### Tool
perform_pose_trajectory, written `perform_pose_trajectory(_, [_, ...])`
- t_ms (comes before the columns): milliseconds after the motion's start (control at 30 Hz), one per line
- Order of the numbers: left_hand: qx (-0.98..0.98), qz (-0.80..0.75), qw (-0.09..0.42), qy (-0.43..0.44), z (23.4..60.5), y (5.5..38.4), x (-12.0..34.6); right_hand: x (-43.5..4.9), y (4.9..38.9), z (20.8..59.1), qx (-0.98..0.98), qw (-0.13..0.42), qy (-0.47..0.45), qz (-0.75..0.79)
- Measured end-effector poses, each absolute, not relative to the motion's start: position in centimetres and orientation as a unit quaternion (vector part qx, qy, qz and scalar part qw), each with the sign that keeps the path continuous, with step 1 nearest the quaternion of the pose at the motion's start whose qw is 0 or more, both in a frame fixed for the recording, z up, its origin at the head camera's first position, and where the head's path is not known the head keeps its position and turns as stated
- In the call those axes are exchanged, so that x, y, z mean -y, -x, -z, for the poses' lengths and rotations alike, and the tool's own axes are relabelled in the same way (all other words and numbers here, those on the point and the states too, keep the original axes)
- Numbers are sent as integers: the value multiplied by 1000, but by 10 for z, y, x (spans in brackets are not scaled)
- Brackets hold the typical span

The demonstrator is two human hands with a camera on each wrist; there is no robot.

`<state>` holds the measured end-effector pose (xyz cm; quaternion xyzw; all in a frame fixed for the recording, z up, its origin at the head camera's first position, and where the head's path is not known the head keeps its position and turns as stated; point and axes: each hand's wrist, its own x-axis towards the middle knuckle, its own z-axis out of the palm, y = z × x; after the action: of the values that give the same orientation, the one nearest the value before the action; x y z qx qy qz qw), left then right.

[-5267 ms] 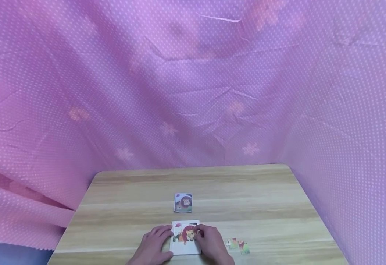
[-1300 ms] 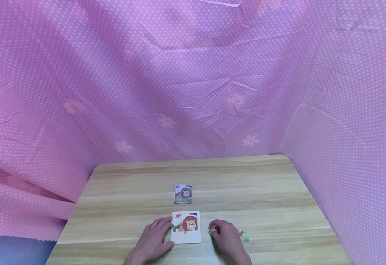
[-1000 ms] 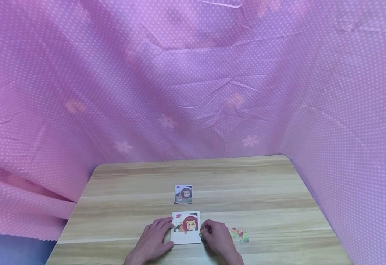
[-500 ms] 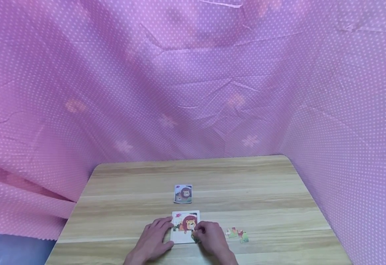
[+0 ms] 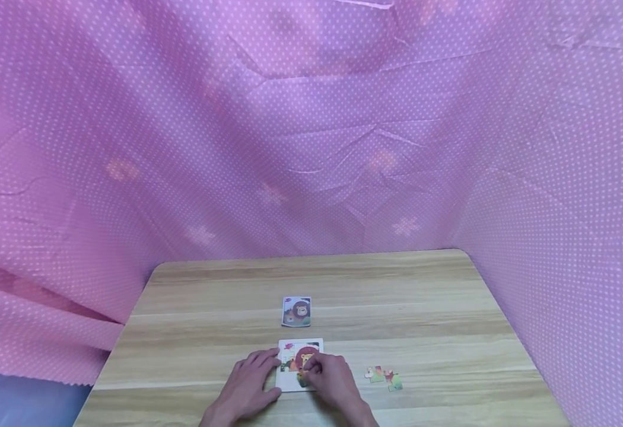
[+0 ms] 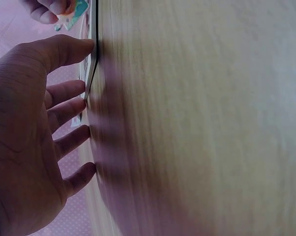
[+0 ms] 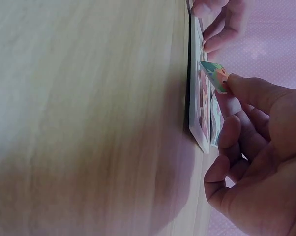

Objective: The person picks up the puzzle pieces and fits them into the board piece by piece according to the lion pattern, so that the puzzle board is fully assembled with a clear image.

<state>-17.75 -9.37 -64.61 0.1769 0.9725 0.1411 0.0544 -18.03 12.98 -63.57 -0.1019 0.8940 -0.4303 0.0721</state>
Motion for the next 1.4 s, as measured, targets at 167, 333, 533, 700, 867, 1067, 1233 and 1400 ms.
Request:
perform_pose_trajectory(167, [-973, -140, 47, -180, 647, 176, 95, -125, 181, 636, -896, 67, 114, 424])
perform_pose_trajectory(333, [-973, -137, 42, -182, 647, 175, 95, -117, 183, 638, -899, 59, 119, 418])
perform_pose_trajectory(533, [-972, -142, 46, -184, 644, 170, 95, -109, 182, 640, -893, 43, 140, 425])
perform_pose_trajectory(700, [-972, -140, 33, -187, 644, 164, 95, -104, 178, 640, -888, 40, 150, 433])
perform_pose_trajectory(867, [-972, -141, 34, -186, 644, 160, 95, -101, 174, 637, -892, 52, 144, 425])
perform_pose_trajectory(1067, [-971, -146, 48, -182, 642, 160, 94, -98, 172, 635, -908, 42, 149, 390])
perform_pose_trajectory(1233, [-972, -146, 60, -177, 641, 160, 93, -97, 169, 633, -929, 22, 159, 334])
perform_pose_trajectory(1400, [-972, -147, 62, -173, 641, 161, 92, -97, 169, 633, -933, 16, 168, 319])
